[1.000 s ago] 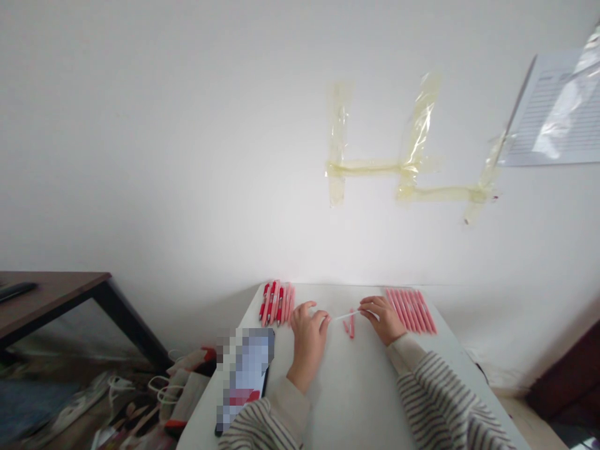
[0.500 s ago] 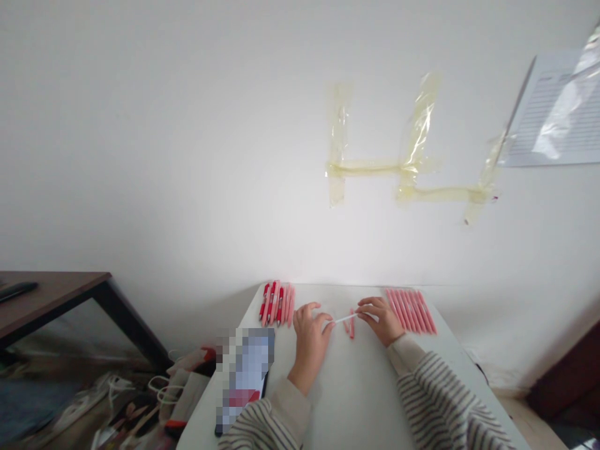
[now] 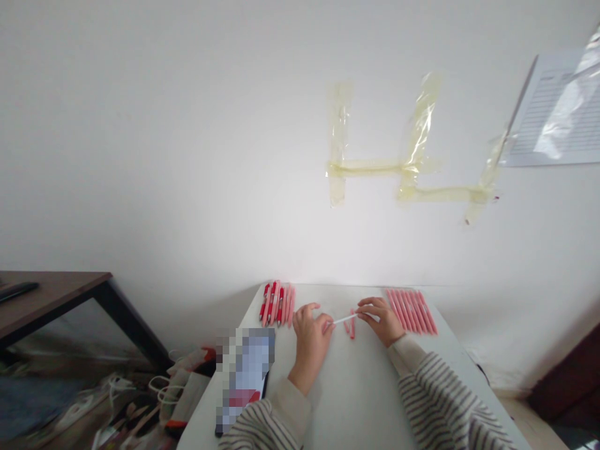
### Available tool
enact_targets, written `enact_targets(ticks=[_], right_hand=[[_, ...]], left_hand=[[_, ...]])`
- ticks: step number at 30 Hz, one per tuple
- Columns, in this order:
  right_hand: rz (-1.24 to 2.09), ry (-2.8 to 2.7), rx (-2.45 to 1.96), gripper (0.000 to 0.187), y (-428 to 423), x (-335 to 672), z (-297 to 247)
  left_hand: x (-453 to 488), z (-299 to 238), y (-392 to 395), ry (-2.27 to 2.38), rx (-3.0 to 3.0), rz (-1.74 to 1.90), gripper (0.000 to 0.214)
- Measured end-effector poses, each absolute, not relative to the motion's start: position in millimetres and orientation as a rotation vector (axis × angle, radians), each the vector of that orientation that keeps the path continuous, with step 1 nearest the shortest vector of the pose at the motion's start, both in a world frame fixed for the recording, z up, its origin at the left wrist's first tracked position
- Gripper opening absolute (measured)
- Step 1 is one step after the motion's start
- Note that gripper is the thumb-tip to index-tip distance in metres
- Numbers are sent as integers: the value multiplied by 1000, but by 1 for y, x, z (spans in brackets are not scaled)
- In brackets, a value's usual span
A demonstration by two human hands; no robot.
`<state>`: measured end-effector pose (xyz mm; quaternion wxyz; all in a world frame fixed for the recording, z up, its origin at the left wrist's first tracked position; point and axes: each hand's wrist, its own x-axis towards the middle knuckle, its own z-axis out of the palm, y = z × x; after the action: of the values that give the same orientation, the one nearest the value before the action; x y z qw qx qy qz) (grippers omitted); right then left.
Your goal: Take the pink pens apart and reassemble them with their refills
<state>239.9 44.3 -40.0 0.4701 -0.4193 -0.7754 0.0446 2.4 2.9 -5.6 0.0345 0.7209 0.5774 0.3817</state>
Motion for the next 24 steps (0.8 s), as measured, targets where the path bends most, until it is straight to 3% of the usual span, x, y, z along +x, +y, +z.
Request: enact_targets(ticks=[8,13,24], right_hand=[[107,-1901,-1058,21,43,238,-39],[101,-1847,-1166,36,46,241,-46],[85,-1935,-1243,27,50,242,-61]], left_hand=[[4,-6,2,1745,2215,1204,7],[2,-4,1,1813,2226,1249,10],[5,-4,-4,1990,2244,1118,5]])
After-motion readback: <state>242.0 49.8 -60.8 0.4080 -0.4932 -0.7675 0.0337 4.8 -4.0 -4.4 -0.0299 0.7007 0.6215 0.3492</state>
